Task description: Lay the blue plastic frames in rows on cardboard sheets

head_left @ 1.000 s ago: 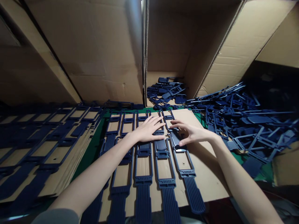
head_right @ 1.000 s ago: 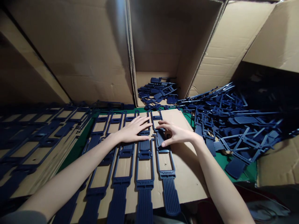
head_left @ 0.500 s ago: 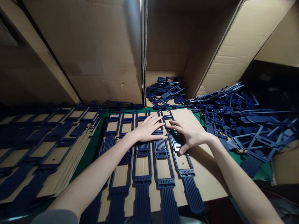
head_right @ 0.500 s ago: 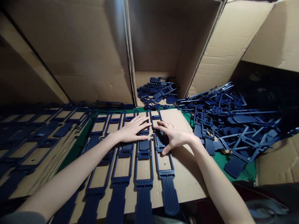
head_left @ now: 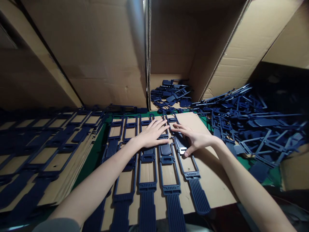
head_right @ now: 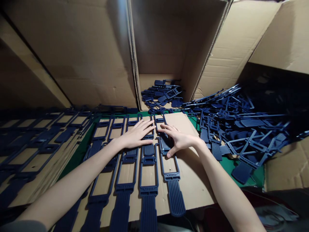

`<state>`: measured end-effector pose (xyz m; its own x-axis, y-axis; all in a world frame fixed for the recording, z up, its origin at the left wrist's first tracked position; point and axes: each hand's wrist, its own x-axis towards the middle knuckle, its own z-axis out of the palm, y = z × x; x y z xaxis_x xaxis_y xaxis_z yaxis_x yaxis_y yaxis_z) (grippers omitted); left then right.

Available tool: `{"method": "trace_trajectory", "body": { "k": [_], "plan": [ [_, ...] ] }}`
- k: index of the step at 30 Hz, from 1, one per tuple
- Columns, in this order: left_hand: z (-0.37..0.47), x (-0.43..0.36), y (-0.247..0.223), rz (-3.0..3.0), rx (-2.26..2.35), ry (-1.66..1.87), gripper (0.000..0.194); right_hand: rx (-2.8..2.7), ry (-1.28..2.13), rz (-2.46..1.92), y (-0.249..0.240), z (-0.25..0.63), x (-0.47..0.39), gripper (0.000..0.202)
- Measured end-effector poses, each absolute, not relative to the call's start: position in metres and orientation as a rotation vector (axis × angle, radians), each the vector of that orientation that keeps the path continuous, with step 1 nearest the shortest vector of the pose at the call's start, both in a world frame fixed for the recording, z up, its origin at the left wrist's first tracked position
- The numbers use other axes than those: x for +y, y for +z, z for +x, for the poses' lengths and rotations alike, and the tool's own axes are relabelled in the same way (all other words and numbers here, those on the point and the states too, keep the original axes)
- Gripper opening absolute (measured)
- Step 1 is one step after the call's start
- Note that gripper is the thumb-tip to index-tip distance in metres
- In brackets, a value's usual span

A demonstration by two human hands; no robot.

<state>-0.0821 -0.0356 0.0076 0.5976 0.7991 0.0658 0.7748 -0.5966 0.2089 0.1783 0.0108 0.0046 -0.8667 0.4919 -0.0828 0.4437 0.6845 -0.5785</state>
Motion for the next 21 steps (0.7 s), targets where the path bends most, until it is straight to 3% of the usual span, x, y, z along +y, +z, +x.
{"method": "trace_trajectory", "body": {
  "k": [4,9,12,18,21],
  "plan": [
    [-0.081,-0.036,0.009,2.696,1.328,0.231,0.074,-2.76,0.965,-0.783,0.006,0.181,0.013,0.102],
    [-0.08,-0.035,0.011,2.75,1.285,0.258,0.071,-2.377,0.694,-0.982,0.007,0.189,0.026,0.056],
    [-0.079,-0.035,0.009,2.766,1.216,0.256,0.071,-2.096,0.485,-1.141,0.0,0.196,0.04,0.042],
    [-0.078,-0.034,0.005,2.763,1.133,0.202,0.065,-1.884,-0.116,-1.839,-0.015,0.219,0.058,0.041],
    [-0.078,-0.034,0.004,2.767,1.152,0.182,0.065,-1.764,-0.199,-2.105,-0.016,0.235,0.059,0.045]
  ]
}}
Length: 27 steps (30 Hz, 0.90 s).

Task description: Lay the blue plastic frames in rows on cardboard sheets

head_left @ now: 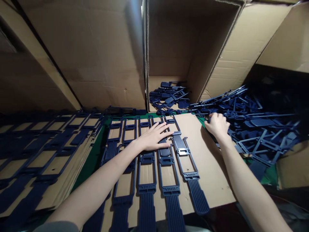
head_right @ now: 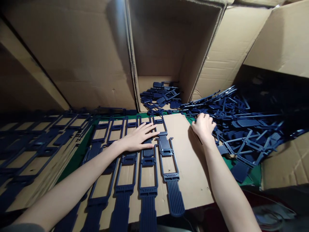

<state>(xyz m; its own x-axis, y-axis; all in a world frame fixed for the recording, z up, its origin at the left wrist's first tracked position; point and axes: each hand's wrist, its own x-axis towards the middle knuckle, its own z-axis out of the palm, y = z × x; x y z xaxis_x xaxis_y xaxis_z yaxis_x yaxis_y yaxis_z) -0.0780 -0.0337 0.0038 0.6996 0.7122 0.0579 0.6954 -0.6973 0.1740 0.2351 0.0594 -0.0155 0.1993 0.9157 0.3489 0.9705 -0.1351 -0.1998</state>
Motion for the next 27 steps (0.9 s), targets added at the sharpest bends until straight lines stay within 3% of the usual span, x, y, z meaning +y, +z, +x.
{"method": "trace_trajectory", "body": {
  "k": [6,18,27],
  "plan": [
    [-0.079,-0.033,0.003,2.776,1.17,0.2,0.065,-1.734,0.065,-2.332,-0.02,0.264,0.065,0.045],
    [-0.08,-0.032,0.0,2.776,1.17,0.214,0.064,-1.777,0.077,-2.15,-0.016,0.265,0.065,0.031],
    [-0.08,-0.033,0.002,2.768,1.176,0.212,0.064,-1.801,-0.422,-1.493,0.004,0.252,0.052,0.017]
  ]
}}
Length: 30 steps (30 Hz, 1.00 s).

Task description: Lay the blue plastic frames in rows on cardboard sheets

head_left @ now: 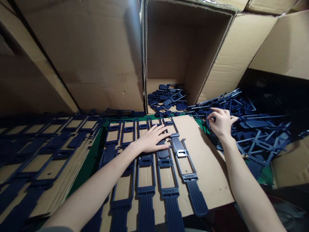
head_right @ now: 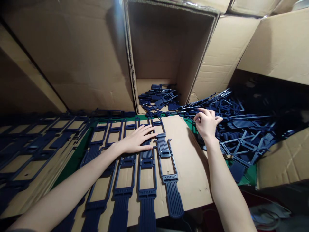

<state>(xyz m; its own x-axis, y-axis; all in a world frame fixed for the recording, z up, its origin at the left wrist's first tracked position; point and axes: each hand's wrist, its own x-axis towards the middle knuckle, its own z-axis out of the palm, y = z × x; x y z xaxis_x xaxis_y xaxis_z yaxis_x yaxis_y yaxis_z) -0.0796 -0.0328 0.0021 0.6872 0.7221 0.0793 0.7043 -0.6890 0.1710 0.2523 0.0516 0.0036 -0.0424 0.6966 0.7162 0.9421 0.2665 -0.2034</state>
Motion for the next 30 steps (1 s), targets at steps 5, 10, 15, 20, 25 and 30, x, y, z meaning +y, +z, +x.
{"method": "trace_trajectory", "body": {
  "k": [5,10,15,20,25,30],
  "plan": [
    [-0.078,-0.034,0.004,2.748,1.177,0.206,0.064,-1.986,-0.472,-1.067,0.031,0.214,0.023,0.013],
    [-0.076,-0.036,0.006,2.744,1.175,0.205,0.062,-2.258,-0.215,-0.986,0.021,0.185,0.017,0.019],
    [-0.077,-0.035,0.006,2.741,1.186,0.207,0.063,-2.319,0.016,-1.068,0.001,0.19,0.036,0.02],
    [-0.078,-0.034,0.004,2.738,1.178,0.215,0.064,-2.287,0.083,-1.208,-0.003,0.205,0.045,0.018],
    [-0.078,-0.034,0.004,2.738,1.17,0.223,0.063,-2.188,0.038,-1.768,0.002,0.215,0.037,0.033],
    [-0.079,-0.034,0.003,2.751,1.169,0.211,0.064,-2.229,0.067,-1.914,0.003,0.219,0.031,0.034]
  ]
}}
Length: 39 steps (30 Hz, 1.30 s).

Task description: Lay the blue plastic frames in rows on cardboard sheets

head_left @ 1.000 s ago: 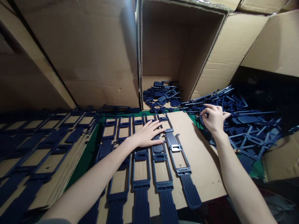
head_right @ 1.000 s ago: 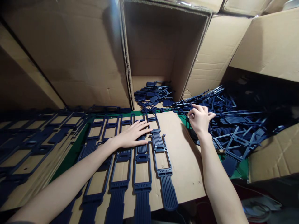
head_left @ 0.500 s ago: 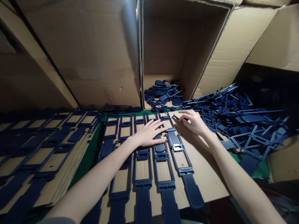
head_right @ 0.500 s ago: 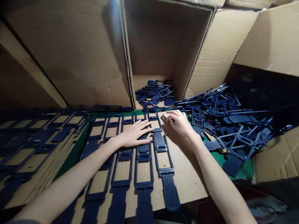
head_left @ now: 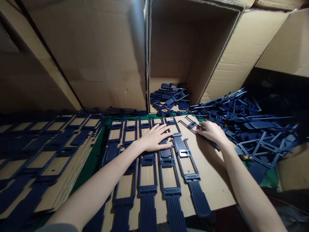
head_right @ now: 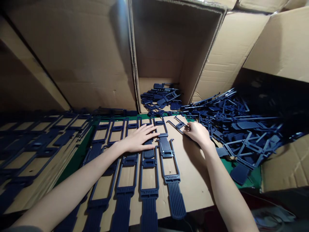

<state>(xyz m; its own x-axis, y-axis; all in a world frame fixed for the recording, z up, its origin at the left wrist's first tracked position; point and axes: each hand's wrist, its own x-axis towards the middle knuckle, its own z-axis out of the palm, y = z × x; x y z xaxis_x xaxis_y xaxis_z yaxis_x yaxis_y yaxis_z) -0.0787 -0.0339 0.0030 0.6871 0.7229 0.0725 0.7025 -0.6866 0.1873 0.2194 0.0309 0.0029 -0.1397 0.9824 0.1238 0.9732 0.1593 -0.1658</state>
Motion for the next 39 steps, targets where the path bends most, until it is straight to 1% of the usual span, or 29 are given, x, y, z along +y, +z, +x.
{"method": "trace_trajectory", "body": {
  "k": [7,14,19,27,39],
  "plan": [
    [-0.079,-0.034,0.003,2.751,1.168,0.215,0.065,-2.117,0.067,-1.915,-0.005,0.229,0.042,0.026],
    [-0.08,-0.033,0.001,2.747,1.157,0.235,0.063,-1.974,0.0,-1.803,-0.004,0.227,0.046,0.027],
    [-0.079,-0.034,0.002,2.75,1.165,0.222,0.062,-1.969,0.108,-1.734,-0.002,0.219,0.042,0.023],
    [-0.078,-0.035,0.005,2.747,1.173,0.224,0.061,-2.051,0.246,-1.666,-0.01,0.204,0.045,0.022],
    [-0.078,-0.033,0.003,2.771,1.163,0.201,0.062,-2.071,0.126,-1.678,-0.016,0.192,0.047,0.02]
  ]
}}
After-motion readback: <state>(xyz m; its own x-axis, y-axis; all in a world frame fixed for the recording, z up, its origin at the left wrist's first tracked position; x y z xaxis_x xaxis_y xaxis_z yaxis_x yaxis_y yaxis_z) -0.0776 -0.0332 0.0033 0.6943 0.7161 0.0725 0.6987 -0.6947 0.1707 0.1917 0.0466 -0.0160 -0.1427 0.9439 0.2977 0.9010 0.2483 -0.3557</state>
